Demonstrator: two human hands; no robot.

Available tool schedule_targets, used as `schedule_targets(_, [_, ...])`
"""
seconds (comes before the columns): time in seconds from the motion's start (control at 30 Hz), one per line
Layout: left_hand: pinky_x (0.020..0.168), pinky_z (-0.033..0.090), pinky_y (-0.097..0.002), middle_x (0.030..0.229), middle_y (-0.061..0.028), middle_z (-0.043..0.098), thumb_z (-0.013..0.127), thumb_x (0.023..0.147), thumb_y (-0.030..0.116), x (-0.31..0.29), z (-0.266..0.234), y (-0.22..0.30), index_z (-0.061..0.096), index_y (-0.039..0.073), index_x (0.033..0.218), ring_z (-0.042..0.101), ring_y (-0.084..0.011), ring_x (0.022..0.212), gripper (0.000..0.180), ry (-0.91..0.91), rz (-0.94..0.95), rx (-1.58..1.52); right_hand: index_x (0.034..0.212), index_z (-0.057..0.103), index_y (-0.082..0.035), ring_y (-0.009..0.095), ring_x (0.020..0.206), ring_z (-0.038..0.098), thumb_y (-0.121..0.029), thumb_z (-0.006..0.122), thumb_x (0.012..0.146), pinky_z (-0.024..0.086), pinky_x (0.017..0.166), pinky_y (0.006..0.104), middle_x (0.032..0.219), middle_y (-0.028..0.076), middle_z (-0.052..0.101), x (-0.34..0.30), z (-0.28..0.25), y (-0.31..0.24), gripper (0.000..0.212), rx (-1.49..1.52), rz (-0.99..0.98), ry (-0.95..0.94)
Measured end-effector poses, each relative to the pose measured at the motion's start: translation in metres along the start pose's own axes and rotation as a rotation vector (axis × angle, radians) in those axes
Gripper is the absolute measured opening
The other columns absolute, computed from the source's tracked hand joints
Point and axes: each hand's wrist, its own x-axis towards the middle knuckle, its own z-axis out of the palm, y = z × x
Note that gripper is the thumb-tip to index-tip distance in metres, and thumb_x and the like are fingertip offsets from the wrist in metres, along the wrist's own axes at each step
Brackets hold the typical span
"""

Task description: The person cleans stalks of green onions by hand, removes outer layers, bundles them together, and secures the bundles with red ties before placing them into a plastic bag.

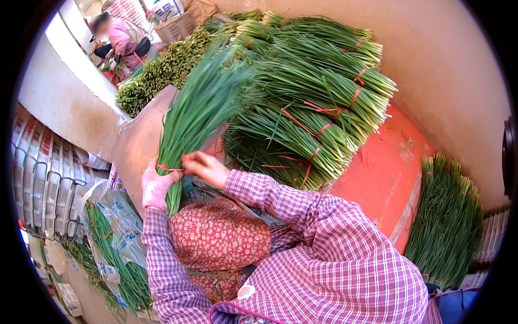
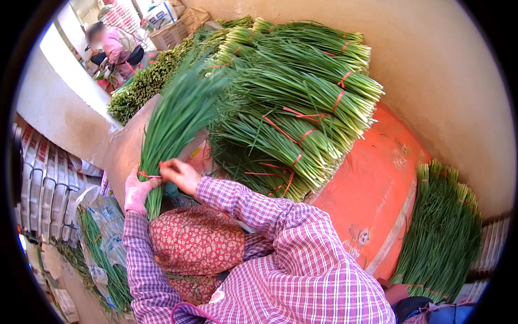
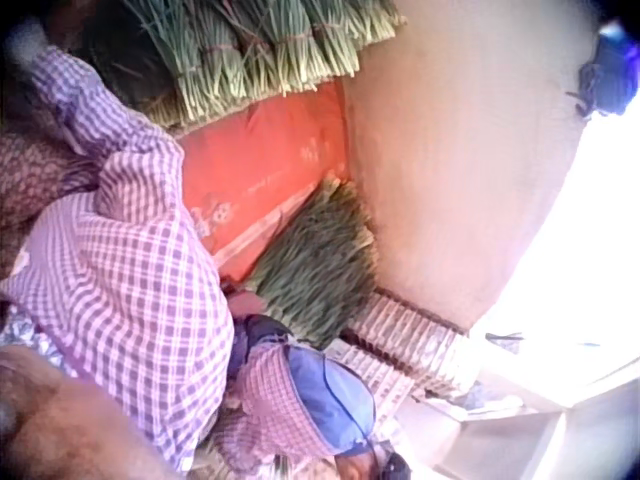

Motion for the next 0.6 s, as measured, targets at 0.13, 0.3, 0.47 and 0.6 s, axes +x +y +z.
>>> schedule_targets(0.13, [0.076, 0.053, -0.0314, 0.097, -0.0071, 0.062, 0.069, 0.069, 0.0, -0.003, 0.013, 0.032, 0.049, 0.002, 0.115, 0.063, -0.0184, 0.083, 0.05, -0.081, -0.06, -0.543, 0.133, 0.036, -0.007, 0.023, 0.108, 0.05, -0.046, 0.06, 0.083, 0.042, 0.09, 0.0445, 0.12, 0.009, 0.05, 0.003, -0.038, -0.017, 0.068, 0.211, 0.027, 0.258])
schedule_targets(0.3, [0.081, 0.051, -0.0329, 0.106, -0.008, 0.059, 0.074, 0.071, 0.01, -0.02, 0.056, 0.086, 0.047, 0.004, 0.118, 0.06, -0.0188, 0.093, 0.055, -0.08, 0.051, -0.772, 0.142, 0.008, -0.003, 0.027, 0.126, 0.035, -0.039, 0.069, 0.078, 0.032, 0.103, 0.0394, 0.136, 0.019, 0.035, -0.002, -0.058, -0.054, 0.095, -0.167, -0.314, -0.043])
schedule_targets(0.47, [0.085, 0.051, -0.0358, 0.114, -0.0111, 0.053, 0.08, 0.064, 0.006, -0.005, 0.099, 0.107, 0.037, 0.005, 0.129, 0.057, -0.0238, 0.101, 0.077, -0.199, 0.346, -0.739, 0.14, 0.016, -0.007, 0.027, 0.109, 0.053, -0.004, 0.071, 0.073, 0.046, 0.092, 0.0377, 0.126, 0.015, 0.046, -0.033, -0.062, -0.109, 0.087, -0.129, -0.455, 0.084])
schedule_targets(0.6, [0.091, 0.045, -0.036, 0.123, -0.0135, 0.049, 0.083, 0.063, 0.021, -0.007, 0.105, 0.174, 0.026, 0.005, 0.138, 0.051, -0.0249, 0.111, 0.096, -0.413, 0.528, -0.567, 0.135, 0.026, -0.009, 0.025, 0.093, 0.062, -0.002, 0.07, 0.073, 0.054, 0.076, 0.0368, 0.114, 0.012, 0.056, -0.066, -0.095, -0.186, 0.076, -0.188, -0.556, 0.112])
